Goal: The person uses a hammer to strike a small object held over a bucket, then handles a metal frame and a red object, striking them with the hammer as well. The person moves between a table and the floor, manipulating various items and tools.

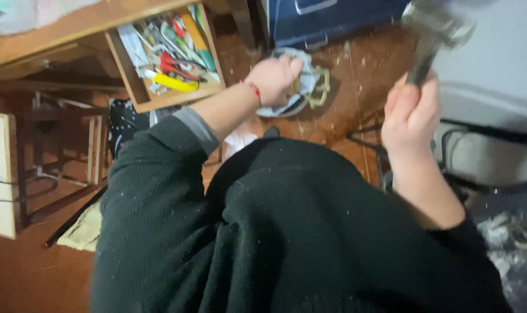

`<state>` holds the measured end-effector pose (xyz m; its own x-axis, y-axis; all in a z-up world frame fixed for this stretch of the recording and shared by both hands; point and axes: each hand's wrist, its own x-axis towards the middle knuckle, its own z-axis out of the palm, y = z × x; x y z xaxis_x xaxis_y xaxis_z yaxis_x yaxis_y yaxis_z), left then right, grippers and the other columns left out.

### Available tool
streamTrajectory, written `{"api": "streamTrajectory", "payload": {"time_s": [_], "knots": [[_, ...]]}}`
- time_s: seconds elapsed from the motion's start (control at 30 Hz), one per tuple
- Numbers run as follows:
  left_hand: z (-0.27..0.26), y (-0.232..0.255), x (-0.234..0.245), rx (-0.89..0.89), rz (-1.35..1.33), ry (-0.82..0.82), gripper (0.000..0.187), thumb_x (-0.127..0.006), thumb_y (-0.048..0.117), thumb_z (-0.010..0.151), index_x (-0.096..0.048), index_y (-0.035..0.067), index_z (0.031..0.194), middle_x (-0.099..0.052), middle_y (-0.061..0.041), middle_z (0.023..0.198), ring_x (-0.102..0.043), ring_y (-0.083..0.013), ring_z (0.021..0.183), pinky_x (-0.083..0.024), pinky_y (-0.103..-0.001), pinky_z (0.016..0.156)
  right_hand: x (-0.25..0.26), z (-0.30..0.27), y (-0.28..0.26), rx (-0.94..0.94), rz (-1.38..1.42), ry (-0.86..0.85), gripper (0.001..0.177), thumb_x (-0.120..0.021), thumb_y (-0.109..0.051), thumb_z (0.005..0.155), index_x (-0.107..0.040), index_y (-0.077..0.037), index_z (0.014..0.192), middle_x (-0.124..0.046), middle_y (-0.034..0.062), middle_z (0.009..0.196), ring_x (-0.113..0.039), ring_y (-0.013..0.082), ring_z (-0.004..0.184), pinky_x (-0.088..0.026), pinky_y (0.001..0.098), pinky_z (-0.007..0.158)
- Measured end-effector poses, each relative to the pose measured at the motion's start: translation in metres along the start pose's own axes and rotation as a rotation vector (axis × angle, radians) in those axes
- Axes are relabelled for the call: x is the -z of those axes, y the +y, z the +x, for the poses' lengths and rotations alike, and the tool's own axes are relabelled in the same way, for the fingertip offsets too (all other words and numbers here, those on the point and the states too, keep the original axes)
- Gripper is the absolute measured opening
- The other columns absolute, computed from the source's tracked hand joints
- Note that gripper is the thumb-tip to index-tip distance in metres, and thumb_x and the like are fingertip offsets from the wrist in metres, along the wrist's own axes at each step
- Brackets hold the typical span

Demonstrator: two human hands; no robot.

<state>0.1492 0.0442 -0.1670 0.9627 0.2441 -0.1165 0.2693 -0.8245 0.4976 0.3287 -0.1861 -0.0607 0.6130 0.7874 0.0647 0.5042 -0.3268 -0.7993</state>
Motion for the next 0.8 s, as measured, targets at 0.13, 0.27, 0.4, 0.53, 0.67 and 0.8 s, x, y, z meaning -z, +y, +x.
{"api": "streamTrajectory", "payload": {"time_s": [0.13,0.27,0.4,0.53,0.67,0.8], "knots": [[0.006,0.006,0.02,0.004,-0.116,0.054,0.065,-0.082,0.018,0.07,-0.05,0.008,0.125,-0.06,-0.024,0.114,-0.065,-0.0423,0.096,-0.054,-0.049,0.08,-0.019,0.025,-0.029,-0.33,0.092,-0.161,0.015,-0.062,-0.015,0.108,-0.054,-0.006,0.098,-0.065,0.0009,0.087,-0.062,0.0072,0.07,-0.055,0.0257,0.061],[0.002,0.006,0.008,-0.086,-0.214,0.163,0.067,-0.079,0.015,0.07,-0.048,0.009,0.129,-0.06,-0.022,0.119,-0.065,-0.0416,0.098,-0.054,-0.048,0.082,-0.055,0.033,0.013,0.213,0.005,-0.183,0.034,-0.08,0.001,0.089,-0.057,0.005,0.113,-0.068,0.0177,0.091,-0.067,0.0242,0.08,-0.056,0.0346,0.069],[-0.006,-0.007,0.001,-0.065,-0.342,0.247,0.069,-0.085,0.021,0.072,-0.05,0.01,0.13,-0.064,-0.019,0.118,-0.066,-0.0389,0.107,-0.055,-0.044,0.09,-0.07,0.045,0.007,-0.277,0.564,-0.285,0.023,-0.069,0.003,0.095,-0.049,0.0,0.106,-0.073,0.0157,0.102,-0.079,0.0219,0.091,-0.066,0.0322,0.079],[-0.018,-0.03,-0.011,0.204,-0.683,0.223,0.08,-0.094,0.035,0.064,-0.05,0.01,0.126,-0.069,-0.017,0.109,-0.071,-0.0332,0.104,-0.057,-0.04,0.093,-0.068,0.05,0.021,-0.193,0.106,-0.175,0.024,-0.074,0.001,0.097,-0.054,0.003,0.111,-0.073,0.0159,0.105,-0.08,0.0242,0.089,-0.064,0.0326,0.073],[-0.035,-0.054,-0.021,0.353,-0.409,0.296,0.086,-0.099,0.036,0.053,-0.052,0.009,0.12,-0.064,-0.02,0.111,-0.066,-0.0391,0.102,-0.054,-0.044,0.088,-0.067,0.041,0.031,-0.183,0.239,-0.183,0.027,-0.071,0.003,0.098,-0.051,0.003,0.116,-0.07,0.0164,0.109,-0.077,0.0269,0.091,-0.065,0.0331,0.075],[-0.061,-0.098,0.019,0.592,-0.181,0.421,0.076,-0.093,0.03,0.061,-0.053,0.008,0.121,-0.058,-0.024,0.118,-0.066,-0.0448,0.099,-0.056,-0.048,0.085,-0.05,0.022,0.013,-0.415,0.187,-0.115,0.019,-0.065,0.001,0.102,-0.047,-0.004,0.103,-0.069,0.0139,0.107,-0.081,0.0223,0.093,-0.062,0.0305,0.077]]}}
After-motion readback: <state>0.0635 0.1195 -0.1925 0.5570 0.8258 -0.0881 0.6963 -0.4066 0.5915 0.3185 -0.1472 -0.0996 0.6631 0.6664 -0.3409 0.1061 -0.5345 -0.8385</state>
